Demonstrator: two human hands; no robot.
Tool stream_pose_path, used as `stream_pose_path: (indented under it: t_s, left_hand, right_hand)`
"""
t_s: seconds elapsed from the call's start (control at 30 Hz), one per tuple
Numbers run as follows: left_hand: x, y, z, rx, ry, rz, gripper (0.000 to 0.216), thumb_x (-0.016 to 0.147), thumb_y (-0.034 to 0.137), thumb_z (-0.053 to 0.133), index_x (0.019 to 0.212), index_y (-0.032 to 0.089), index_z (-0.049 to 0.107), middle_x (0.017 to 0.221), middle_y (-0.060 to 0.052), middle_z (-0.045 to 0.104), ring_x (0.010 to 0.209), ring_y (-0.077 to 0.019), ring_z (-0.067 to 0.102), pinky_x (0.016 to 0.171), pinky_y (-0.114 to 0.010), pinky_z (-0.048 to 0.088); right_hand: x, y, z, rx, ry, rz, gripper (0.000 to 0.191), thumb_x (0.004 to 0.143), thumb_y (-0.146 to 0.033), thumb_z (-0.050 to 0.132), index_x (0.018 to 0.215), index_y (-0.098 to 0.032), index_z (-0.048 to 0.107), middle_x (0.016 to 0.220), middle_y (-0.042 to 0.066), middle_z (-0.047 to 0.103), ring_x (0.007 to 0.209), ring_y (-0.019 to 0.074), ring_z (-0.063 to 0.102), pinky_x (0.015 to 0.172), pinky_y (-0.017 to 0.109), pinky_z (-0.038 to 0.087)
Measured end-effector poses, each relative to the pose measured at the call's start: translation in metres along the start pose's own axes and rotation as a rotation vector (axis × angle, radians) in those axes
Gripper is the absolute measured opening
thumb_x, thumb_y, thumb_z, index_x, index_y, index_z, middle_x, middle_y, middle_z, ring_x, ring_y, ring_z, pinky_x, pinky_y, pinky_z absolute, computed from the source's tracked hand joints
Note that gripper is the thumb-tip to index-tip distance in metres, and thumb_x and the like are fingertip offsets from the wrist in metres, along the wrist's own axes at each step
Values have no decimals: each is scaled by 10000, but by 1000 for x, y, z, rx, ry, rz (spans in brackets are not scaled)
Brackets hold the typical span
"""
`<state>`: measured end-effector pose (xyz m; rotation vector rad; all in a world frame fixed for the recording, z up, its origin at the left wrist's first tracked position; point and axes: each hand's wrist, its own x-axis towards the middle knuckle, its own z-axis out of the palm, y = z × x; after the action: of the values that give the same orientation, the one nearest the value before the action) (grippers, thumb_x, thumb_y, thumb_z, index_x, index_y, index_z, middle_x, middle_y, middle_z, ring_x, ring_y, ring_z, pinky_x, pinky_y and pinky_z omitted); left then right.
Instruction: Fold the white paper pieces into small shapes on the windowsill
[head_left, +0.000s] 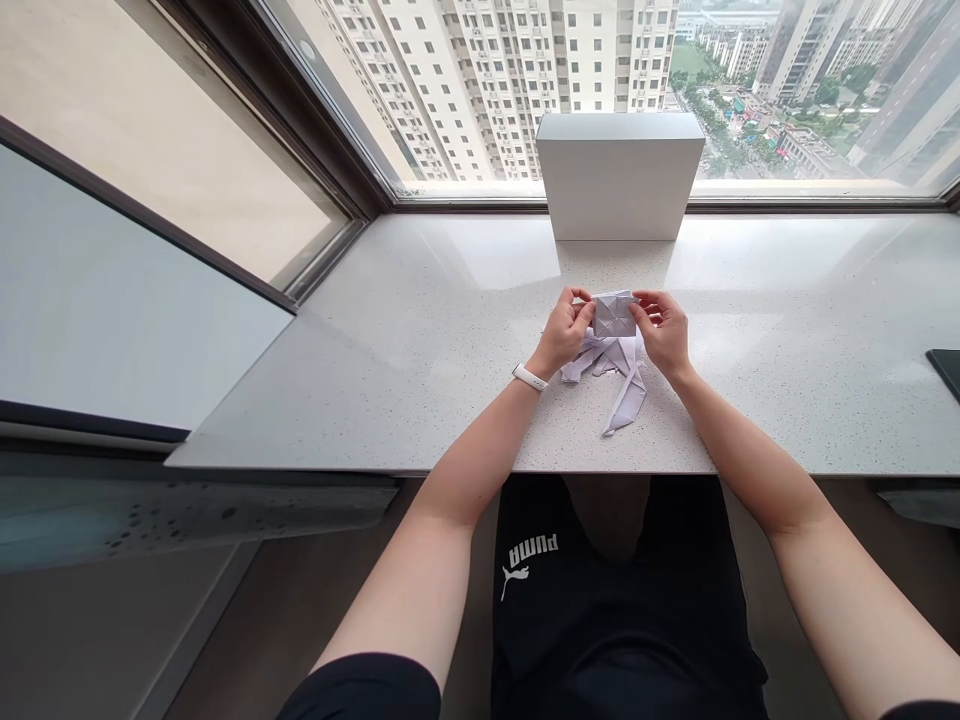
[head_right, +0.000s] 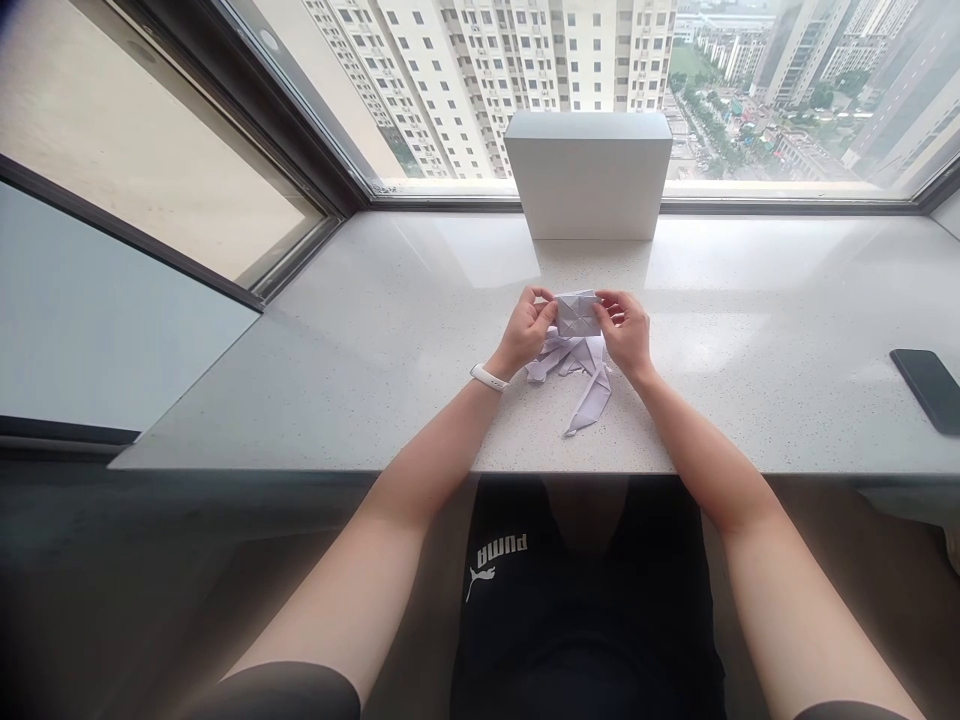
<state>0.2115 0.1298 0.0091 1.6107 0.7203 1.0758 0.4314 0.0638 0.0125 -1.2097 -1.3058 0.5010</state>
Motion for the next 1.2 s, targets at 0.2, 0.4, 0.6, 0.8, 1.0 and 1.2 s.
stream_pose_path:
  t_s: [0.2,0.4,0.6,0.8,1.0,1.2]
  left_hand:
    - [-1,-3,-1,17,17,25,467,1201,712,737,1310,287,576,814,-2,771,706,-202,738,639,-309,565]
    - [-1,2,-2,30,-1,24,471,1202,715,728,1331,270,647,858,-25,802,721,-207,768,640,-312,595]
    - [-2,5,-1,3,-45,3,492,1185,746,728,1287,269,663,876,-28,777,742,-204,760,651,-314,608]
    - [-4,8,1,3,-27,22,552,1167,807,705,1250,264,660,918,-43,776,786,-212,763,688,-333,625]
    - [-6,12,1,32,-20,25,469,1133,660,841,1280,251,664,993,-74,867,799,-200,785,672,-289,585]
    - [-5,14,0,33,19,60,494,1148,693,806,1295,249,650,1015,-97,878,952,-274,875,798,-376,689]
  right_hand:
    - [1,-1,0,20,-16,-26,390,1073,-661,855,1250,-313,862,1150,71,883,1045,270,821,928,473,728]
    - [3,3,-3,52,-59,6,433,1055,-708,878,1220,-311,827,1155,67,875,1022,257,819,898,445,717]
    - [4,6,-3,88,-56,50,488,1026,-752,896,1184,-296,822,1162,71,881,977,244,812,879,439,724]
    - [3,5,-2,71,-48,66,487,1013,-750,908,1159,-292,826,1153,70,884,982,250,807,865,438,728]
    - [3,6,-3,34,-51,59,511,1026,-777,882,1220,-312,798,1189,78,857,1055,268,812,887,440,731]
    - [3,4,-3,148,-180,106,745,946,-913,895,1345,-292,794,1298,118,859,1092,282,835,912,461,752]
